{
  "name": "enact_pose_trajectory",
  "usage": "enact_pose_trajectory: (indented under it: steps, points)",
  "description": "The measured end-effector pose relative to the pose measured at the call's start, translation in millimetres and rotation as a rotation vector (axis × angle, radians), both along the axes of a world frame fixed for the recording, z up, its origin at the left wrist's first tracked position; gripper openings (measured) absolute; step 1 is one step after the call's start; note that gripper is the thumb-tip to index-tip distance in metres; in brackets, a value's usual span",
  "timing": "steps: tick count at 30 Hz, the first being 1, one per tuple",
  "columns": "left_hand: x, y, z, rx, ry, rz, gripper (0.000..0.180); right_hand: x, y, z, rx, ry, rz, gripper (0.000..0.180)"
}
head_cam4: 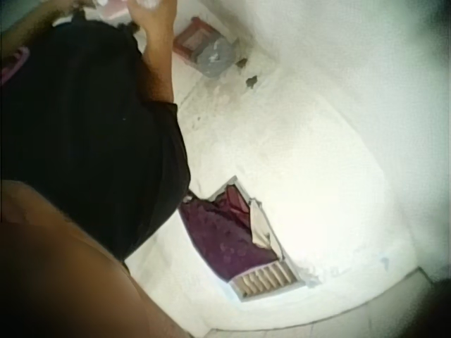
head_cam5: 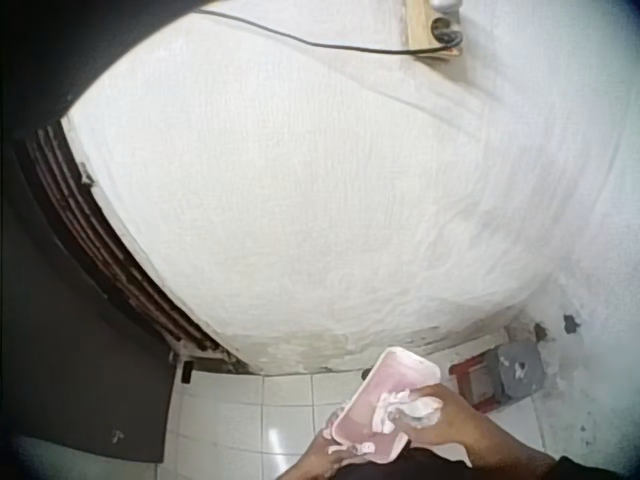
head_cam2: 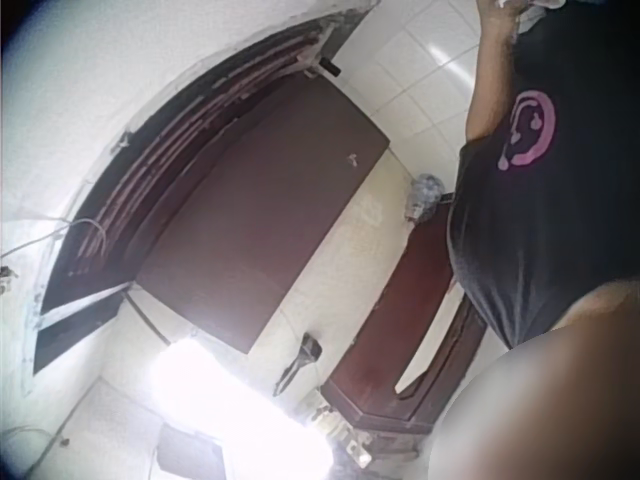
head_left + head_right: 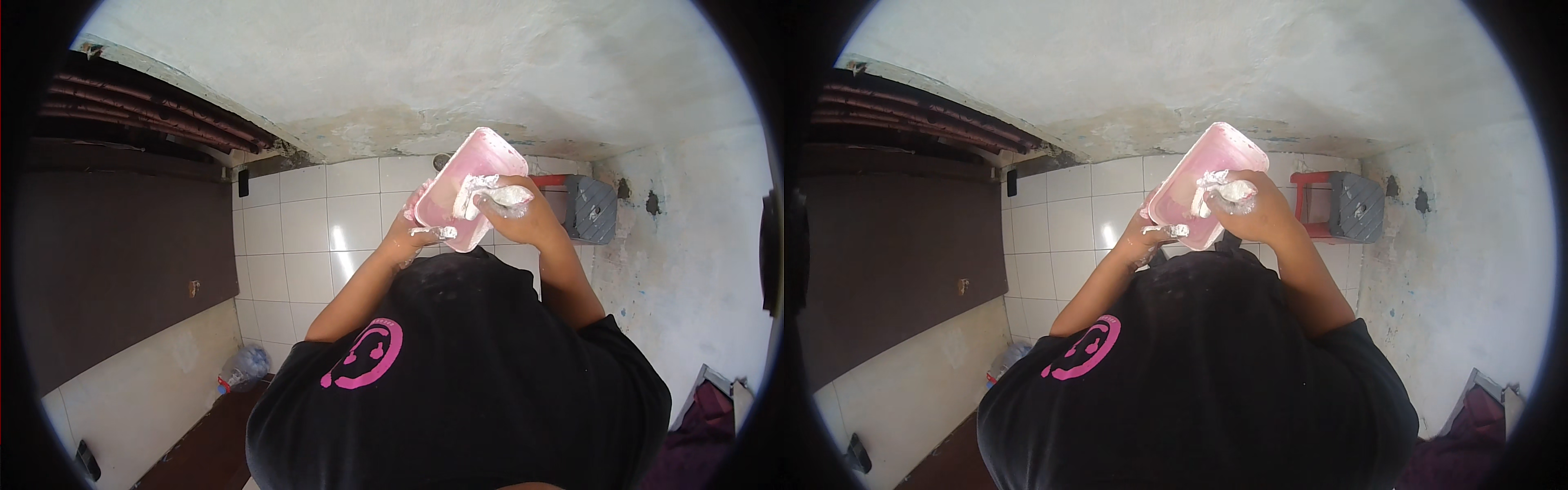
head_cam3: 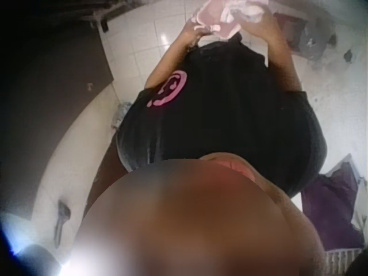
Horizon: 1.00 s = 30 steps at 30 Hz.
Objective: The person applies white putty from a container onto a wall using a brush.
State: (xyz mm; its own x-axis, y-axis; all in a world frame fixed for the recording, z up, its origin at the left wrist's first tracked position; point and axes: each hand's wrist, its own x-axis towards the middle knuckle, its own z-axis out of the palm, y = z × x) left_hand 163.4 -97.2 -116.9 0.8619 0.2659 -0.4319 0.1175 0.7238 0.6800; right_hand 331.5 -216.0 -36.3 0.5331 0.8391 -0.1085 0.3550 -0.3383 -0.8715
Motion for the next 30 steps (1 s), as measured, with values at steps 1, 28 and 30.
enact_pose_trajectory:
  steps: [1,28,30]
  points:
    - [0.0,0.3,-0.6,0.003,-0.005,-0.004,0.090,0.4,1.5,2.8,-0.029,0.051,-0.047,0.021]
    - [-7.4,30.3,21.8,0.131,0.050,-0.119,0.093,-22.1,21.2,-12.4,-0.045,0.191,-0.109,0.021]
    - [-3.7,35.0,25.2,0.124,0.030,-0.139,0.093,-30.5,25.3,-6.6,-0.029,0.079,-0.133,0.022]
